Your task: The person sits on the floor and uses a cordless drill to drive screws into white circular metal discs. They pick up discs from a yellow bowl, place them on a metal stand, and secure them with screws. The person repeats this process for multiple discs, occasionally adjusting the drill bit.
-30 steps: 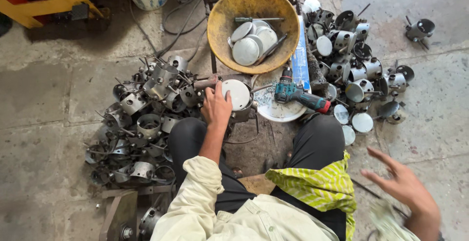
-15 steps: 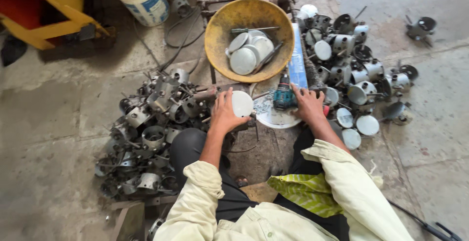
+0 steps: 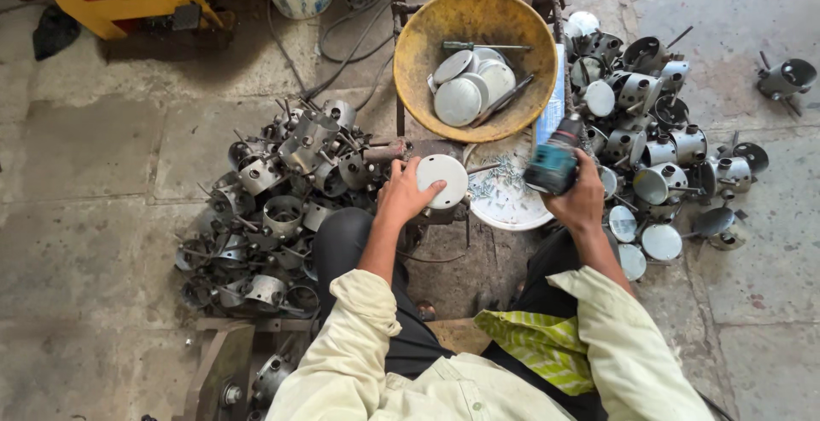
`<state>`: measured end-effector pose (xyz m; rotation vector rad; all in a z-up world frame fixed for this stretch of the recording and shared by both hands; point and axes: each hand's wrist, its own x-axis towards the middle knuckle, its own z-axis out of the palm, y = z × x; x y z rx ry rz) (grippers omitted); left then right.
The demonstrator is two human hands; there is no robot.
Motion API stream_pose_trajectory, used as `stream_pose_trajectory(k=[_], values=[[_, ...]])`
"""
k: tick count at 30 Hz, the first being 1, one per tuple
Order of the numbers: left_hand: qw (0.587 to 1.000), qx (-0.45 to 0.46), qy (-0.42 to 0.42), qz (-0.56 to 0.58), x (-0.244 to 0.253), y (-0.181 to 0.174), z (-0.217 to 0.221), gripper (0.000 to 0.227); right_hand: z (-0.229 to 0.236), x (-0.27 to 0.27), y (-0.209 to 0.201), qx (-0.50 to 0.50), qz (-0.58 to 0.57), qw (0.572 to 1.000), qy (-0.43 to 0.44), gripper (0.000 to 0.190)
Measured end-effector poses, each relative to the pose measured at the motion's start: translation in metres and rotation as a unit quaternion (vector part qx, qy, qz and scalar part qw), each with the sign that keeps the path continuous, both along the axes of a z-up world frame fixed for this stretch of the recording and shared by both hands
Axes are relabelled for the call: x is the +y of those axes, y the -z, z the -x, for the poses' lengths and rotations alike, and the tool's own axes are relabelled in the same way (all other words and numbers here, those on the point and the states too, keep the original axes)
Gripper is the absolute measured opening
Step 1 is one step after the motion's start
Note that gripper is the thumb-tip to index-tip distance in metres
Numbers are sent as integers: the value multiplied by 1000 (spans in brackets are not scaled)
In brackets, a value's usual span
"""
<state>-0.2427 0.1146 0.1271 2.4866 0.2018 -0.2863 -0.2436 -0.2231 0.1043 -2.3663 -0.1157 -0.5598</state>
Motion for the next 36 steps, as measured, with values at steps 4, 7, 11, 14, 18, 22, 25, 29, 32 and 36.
stream_pose_trajectory(k=[4,7,11,14,18,22,25,29,32,36], values=[[998,-60,22,10,3,-3,7,84,46,9,-9,45,-290,952,-83,52],[988,-147,38,0,0,-1,31,79,105,23,3,149,-507,846,-74,34],[964,-265,26,-6,-4,8,58,75,158,43,20,150,-491,845,-152,28],[965,-263,4,-2,-7,10,61,74,176,59,14,195,-404,881,-150,31],[964,-267,-7,-4,-9,11,60,72,180,78,-9,205,-257,932,-154,31],[957,-289,-5,-6,-11,13,62,72,164,97,-29,170,-252,937,-174,34],[960,-280,-9,-4,-13,15,64,72,150,108,-42,196,-262,933,-148,42],[953,-302,-9,1,-14,17,63,69,138,117,-60,199,-241,934,-174,41],[954,-300,-7,10,-14,18,65,68,133,121,-71,206,-206,942,-165,46],[955,-296,-6,14,-15,17,65,69,126,123,-79,219,-158,952,-144,49]])
